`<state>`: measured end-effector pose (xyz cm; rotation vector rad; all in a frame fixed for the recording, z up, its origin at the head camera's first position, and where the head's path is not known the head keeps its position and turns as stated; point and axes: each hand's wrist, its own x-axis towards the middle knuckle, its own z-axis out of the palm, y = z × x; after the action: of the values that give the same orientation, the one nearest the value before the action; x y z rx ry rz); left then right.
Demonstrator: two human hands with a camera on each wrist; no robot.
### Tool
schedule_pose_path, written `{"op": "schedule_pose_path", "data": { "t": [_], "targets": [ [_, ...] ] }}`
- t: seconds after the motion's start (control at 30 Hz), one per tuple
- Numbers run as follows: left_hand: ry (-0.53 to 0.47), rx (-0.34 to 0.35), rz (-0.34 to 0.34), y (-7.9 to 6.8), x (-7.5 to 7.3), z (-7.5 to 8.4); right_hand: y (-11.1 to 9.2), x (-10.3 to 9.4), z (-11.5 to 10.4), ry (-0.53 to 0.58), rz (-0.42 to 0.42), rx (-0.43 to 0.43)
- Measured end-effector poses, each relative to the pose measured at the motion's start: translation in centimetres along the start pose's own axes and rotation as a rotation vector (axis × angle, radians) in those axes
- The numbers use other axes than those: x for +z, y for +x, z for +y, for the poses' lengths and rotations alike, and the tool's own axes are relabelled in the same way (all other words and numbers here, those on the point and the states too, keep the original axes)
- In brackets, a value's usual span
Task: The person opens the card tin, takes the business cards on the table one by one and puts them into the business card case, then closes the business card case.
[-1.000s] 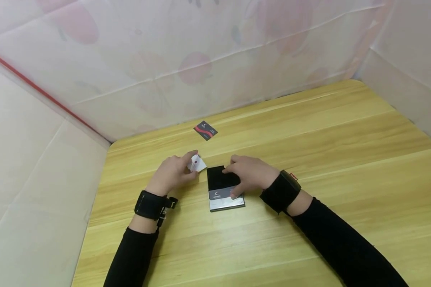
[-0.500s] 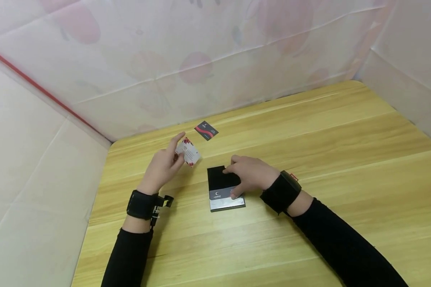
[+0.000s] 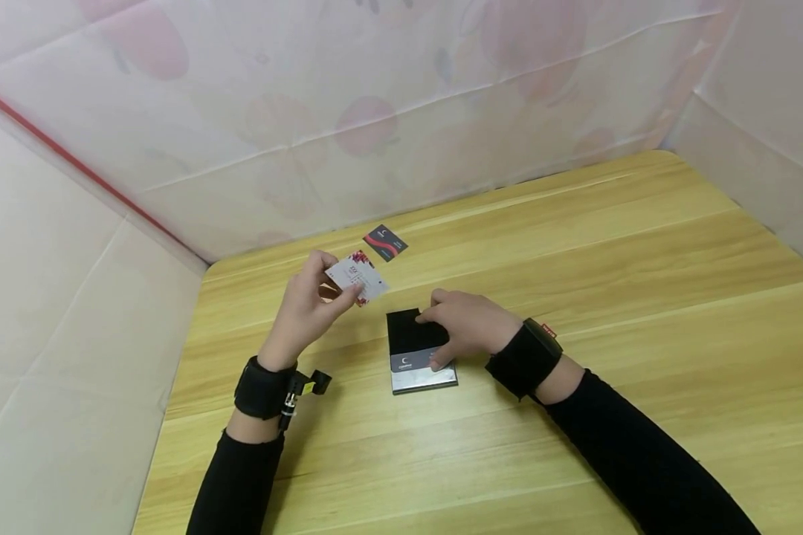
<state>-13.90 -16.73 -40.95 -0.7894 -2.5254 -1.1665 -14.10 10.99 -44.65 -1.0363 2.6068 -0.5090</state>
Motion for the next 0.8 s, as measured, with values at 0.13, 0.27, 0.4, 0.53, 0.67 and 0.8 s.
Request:
{"op": "schedule_pose_path", "data": {
  "t": [0.13,0.27,0.4,0.53,0.67,0.8],
  "targets": [
    [-0.029,0.119,0.038,0.2,0.1,0.7,-0.1,-0.1,-0.1,0.006,-0.001,-0.002],
    [-0.034,0.247,0.056,0.5,0.2,0.9,-0.2,-0.3,-0.2,0.016,-0.004,0.001],
    [-0.023,0.262,0.043,0.5,0.3,0.8,-0.2,-0.2,-0.2,0.016,-0.007,0.006],
    [0.01,0.234,0.038,0.2,0.4,1.0,-0.1,0.0,0.1,0.004,-0.006,0.004],
    [0.013,0.189,0.034,0.2,0.4,1.3,0.0,0.0,0.2,-0.016,0.0,-0.005],
    [0.017,0.163,0.026,0.2,0.4,1.5,0.1,0.0,0.1,-0.024,0.003,-0.012]
  ]
}}
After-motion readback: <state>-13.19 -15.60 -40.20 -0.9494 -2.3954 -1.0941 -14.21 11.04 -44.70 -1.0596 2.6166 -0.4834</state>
